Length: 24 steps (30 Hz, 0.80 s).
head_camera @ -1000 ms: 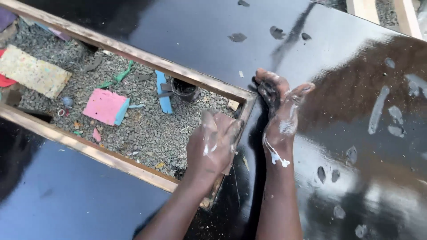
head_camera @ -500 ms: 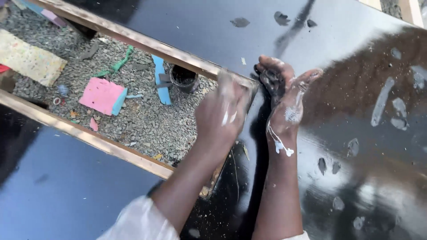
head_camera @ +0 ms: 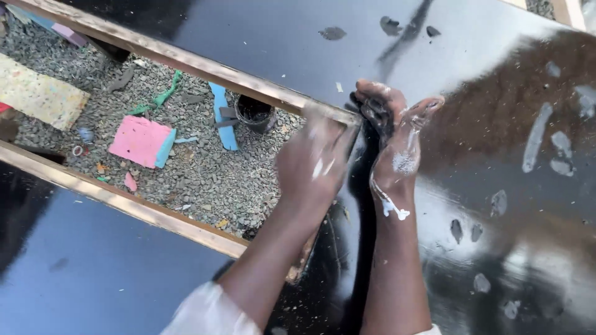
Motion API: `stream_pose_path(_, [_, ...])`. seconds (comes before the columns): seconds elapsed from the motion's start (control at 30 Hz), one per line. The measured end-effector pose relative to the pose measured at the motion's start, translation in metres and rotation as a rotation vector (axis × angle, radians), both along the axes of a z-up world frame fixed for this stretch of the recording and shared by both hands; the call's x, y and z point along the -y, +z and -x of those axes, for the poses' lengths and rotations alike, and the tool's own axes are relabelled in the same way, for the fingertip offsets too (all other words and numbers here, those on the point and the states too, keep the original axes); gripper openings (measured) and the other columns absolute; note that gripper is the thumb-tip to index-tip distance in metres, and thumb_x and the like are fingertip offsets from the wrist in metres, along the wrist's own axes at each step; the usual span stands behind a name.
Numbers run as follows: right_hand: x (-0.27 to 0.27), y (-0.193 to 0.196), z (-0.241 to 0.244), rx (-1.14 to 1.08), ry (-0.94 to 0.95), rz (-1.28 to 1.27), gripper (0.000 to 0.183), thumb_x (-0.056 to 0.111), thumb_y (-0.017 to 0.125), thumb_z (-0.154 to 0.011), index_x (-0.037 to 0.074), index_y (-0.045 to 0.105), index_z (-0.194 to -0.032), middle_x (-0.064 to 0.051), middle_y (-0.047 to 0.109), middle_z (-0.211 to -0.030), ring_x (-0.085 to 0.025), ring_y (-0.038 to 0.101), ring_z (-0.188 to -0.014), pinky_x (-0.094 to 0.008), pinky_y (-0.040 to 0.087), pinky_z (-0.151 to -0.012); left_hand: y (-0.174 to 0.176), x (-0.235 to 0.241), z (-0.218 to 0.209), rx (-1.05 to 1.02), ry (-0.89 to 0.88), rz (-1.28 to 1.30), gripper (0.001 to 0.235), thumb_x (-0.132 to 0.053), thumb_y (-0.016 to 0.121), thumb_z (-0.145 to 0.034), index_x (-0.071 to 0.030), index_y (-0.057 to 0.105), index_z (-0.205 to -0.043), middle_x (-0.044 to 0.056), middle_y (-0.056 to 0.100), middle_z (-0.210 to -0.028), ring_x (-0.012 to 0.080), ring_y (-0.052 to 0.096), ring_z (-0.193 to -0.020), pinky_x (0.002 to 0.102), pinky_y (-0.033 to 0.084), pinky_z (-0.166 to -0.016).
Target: The person sands the edges of a wooden frame attached to a black surface using a sanding block. They work along the frame's perimeter, smoothing the wood with repetitive hand motions.
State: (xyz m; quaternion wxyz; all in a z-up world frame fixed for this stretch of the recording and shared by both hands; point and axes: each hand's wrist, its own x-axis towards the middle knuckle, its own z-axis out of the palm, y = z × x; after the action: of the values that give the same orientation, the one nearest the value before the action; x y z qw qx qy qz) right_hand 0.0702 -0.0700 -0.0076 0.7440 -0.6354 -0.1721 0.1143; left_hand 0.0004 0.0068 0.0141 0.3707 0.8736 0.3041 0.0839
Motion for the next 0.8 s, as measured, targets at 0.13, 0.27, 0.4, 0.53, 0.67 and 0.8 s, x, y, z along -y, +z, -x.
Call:
stream_pose_path(0.13, [0.005, 0.018, 0.008, 0.223, 0.043, 0.135, 0.098, 0.070, 0.003, -0.097, -0.004, 0.060, -0.127, -0.030, 0.059, -0.134, -0.045, 0.057, -0.130, -0.059, 0.040, -0.115, 0.015, 0.009, 0.019, 0.012, 0.000, -0.041, 0.037, -0.027, 0.061, -0.102, 0.004, 0.052, -0.120, 0.022, 0.071, -0.077, 0.0395, 0.075, -0.069, 0.053, 0.060, -0.056])
stream_pose_path(0.27, [0.005, 0.015, 0.004, 0.108, 0.020, 0.067, 0.103, 0.075, 0.001, -0.091, 0.000, 0.060, -0.129, -0.028, 0.060, -0.135, -0.043, 0.055, -0.134, -0.059, 0.034, -0.118, 0.004, 0.009, 0.028, -0.071, -0.068, -0.029, 0.043, -0.027, 0.060, -0.101, 0.007, 0.051, -0.126, 0.023, 0.071, -0.075, 0.0390, 0.075, -0.063, 0.052, 0.059, -0.051])
stream_pose_path(0.4, [0.008, 0.016, 0.003, 0.180, 0.104, 0.103, 0.087, 0.062, 0.013, -0.104, -0.008, 0.058, -0.130, -0.032, 0.051, -0.144, -0.049, 0.045, -0.140, -0.062, 0.032, -0.118, -0.008, 0.001, -0.013, 0.118, -0.049, -0.148, 0.037, -0.017, 0.063, -0.100, 0.012, 0.052, -0.121, 0.022, 0.069, -0.068, 0.0361, 0.071, -0.053, 0.049, 0.055, -0.042])
stream_pose_path(0.53, [0.000, 0.009, -0.005, 0.069, 0.015, 0.058, 0.098, 0.073, 0.009, -0.094, -0.001, 0.062, -0.128, -0.022, 0.063, -0.134, -0.036, 0.060, -0.131, -0.050, 0.045, -0.115, 0.011, 0.001, 0.029, 0.020, -0.072, 0.022, 0.039, -0.026, 0.059, -0.101, 0.009, 0.054, -0.119, 0.026, 0.069, -0.066, 0.0413, 0.071, -0.052, 0.052, 0.053, -0.041])
stream_pose_path(0.67, [-0.004, 0.015, 0.012, -0.044, -0.056, 0.036, 0.098, 0.075, 0.008, -0.089, 0.005, 0.067, -0.124, -0.018, 0.066, -0.131, -0.031, 0.063, -0.130, -0.048, 0.043, -0.118, -0.002, -0.002, -0.009, 0.036, -0.054, -0.096, 0.045, -0.023, 0.062, -0.099, 0.010, 0.051, -0.127, 0.025, 0.070, -0.076, 0.0420, 0.073, -0.065, 0.054, 0.056, -0.051])
stream_pose_path(0.8, [-0.001, 0.003, -0.004, 0.024, -0.032, 0.051, 0.103, 0.076, 0.004, -0.089, 0.003, 0.066, -0.125, -0.021, 0.065, -0.133, -0.034, 0.063, -0.128, -0.051, 0.046, -0.113, 0.001, -0.014, 0.000, 0.039, 0.036, 0.048, 0.041, -0.027, 0.059, -0.099, -0.004, 0.053, -0.132, 0.023, 0.074, -0.097, 0.0480, 0.073, -0.093, 0.063, 0.056, -0.078])
